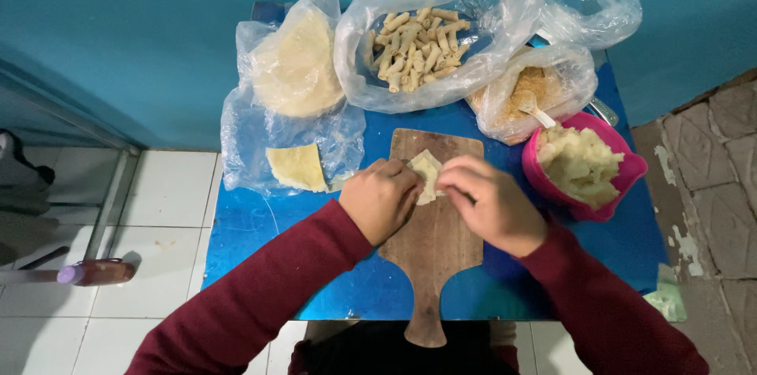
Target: The person places filling from a pink bowl onto a square pastry wrapper on a cutting board, using a spoon to scoop the filling, then folds the wrapper over the filling and presses the edges to seal it. The finished roll is placed into a plastic bag with other completed rolls, and the person repeats the process with new wrappers.
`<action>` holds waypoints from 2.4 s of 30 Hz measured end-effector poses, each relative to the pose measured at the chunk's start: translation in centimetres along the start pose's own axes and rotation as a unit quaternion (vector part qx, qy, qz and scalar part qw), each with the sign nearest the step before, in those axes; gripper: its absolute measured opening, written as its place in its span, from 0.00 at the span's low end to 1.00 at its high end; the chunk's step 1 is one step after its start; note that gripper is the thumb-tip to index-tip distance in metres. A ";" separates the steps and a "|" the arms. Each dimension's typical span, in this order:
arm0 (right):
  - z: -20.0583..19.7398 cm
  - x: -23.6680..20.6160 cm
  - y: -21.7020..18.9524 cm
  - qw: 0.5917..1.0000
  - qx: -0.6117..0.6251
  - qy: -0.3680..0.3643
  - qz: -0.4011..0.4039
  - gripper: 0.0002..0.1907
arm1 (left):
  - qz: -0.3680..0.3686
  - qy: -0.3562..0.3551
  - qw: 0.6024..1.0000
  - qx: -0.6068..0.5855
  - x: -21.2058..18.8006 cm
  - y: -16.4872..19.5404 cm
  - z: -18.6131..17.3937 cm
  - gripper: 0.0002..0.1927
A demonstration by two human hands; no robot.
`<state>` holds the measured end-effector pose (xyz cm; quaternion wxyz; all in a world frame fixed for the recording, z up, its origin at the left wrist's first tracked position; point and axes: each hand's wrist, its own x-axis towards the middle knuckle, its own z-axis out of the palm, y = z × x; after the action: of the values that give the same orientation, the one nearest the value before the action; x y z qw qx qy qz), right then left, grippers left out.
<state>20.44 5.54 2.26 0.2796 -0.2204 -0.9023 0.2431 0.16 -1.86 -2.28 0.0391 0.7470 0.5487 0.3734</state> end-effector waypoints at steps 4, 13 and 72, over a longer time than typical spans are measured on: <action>0.3 -0.2 0.2 0.999 0.012 -0.048 0.010 0.08 | 0.007 -0.043 0.999 0.012 0.1 -0.3 -0.2 0.06; 0.7 0.0 0.8 0.999 -0.015 -0.044 0.005 0.07 | 0.021 -0.111 0.994 -0.013 0.5 -0.7 -1.5 0.18; 3.6 0.1 -0.3 0.993 -0.115 0.030 -0.022 0.09 | -0.099 -0.086 0.991 -0.039 1.6 -2.7 0.9 0.09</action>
<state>18.11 4.22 -0.10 0.2841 -0.2385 -0.9202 0.1251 -1.21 0.86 -3.41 0.1521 0.7160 0.6000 0.3229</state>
